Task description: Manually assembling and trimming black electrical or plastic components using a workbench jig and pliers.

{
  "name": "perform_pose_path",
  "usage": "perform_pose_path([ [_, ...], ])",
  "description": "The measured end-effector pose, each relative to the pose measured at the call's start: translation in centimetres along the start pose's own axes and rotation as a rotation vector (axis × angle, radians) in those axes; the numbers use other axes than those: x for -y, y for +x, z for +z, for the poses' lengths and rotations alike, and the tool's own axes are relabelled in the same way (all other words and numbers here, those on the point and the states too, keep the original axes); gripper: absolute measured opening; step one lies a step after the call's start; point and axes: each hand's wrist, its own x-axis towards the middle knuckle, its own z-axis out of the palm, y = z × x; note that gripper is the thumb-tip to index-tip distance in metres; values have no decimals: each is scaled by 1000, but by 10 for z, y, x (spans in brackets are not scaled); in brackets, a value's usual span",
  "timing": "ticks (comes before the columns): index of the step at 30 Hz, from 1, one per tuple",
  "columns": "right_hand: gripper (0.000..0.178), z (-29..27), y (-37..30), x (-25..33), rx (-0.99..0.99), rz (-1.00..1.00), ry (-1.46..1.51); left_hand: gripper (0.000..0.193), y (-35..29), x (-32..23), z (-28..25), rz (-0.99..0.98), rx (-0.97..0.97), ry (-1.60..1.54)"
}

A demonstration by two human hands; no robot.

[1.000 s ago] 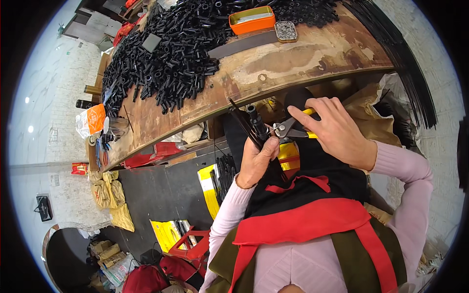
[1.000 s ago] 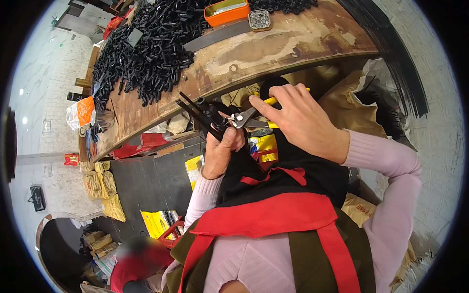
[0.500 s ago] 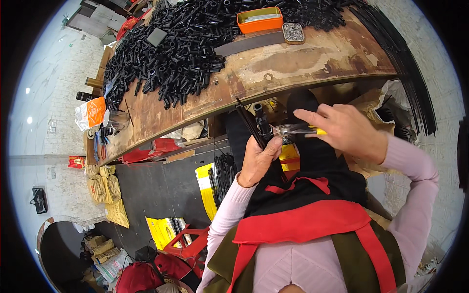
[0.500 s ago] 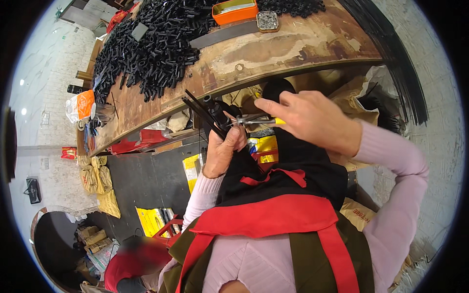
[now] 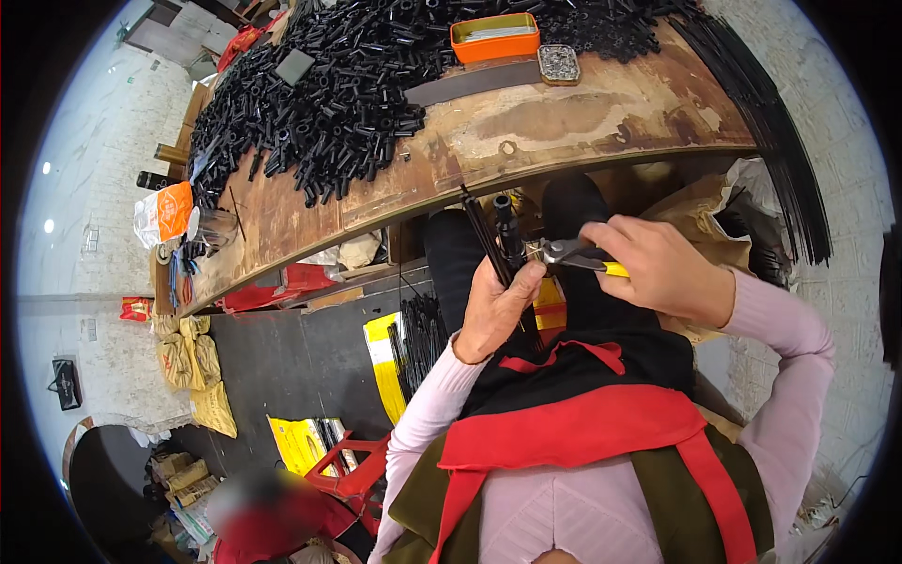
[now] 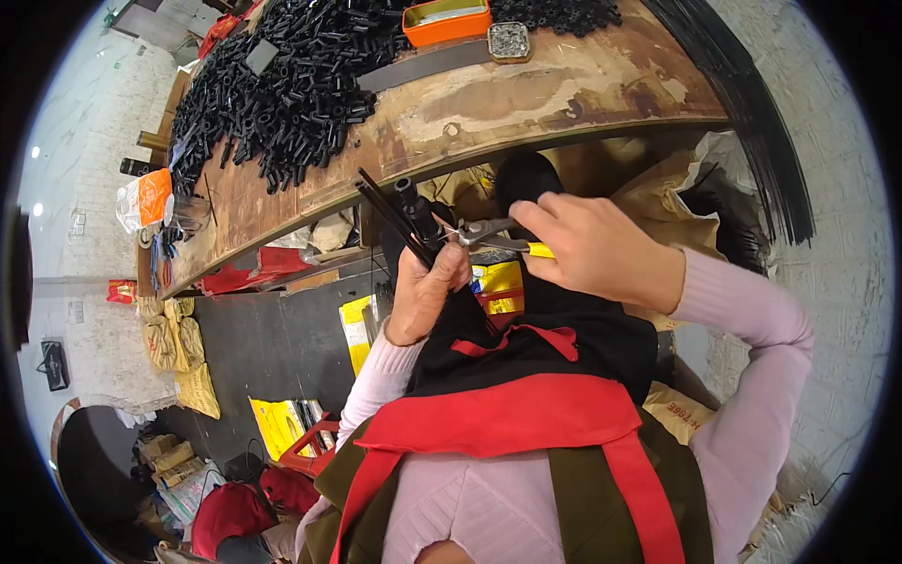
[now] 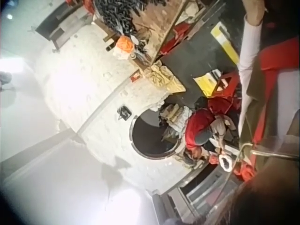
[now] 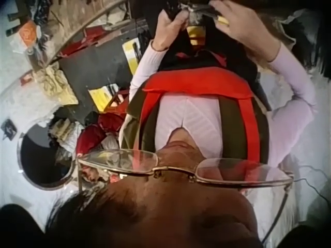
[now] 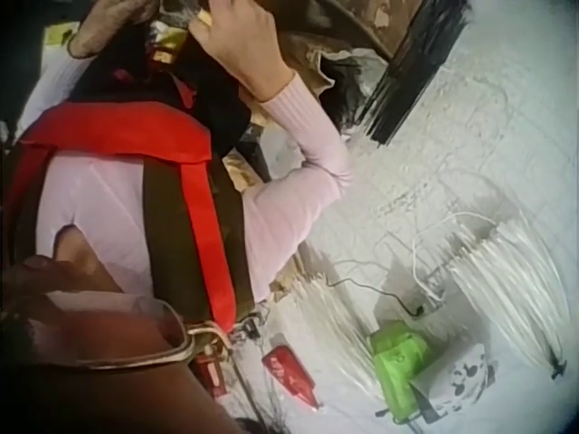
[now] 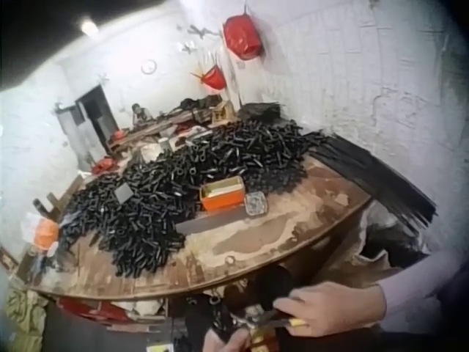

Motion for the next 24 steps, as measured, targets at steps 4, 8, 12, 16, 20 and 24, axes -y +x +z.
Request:
perform_pose_path([
  [4,54,6,1,0,-4,-40,137,15,-1,1,-1,-4,2,-18],
  [8,59,8,7,10,-145,-37,-28,16,-1,-2,-2,-5,42,24],
  [12,60,12,9,9,-163,-50,-81,17,-3,-3,-4,5,72,-22],
  [16,52,-4,10,5,14,10,-50,18,0,-3,-5,-3,89,-41],
  [20,37,-33,25,12,415,79,580,23,-6,-3,-10,-25,122,-22],
  [24,35,-32,17,30,543,385,883,28,-8,0,-12,-15,151,-21],
])
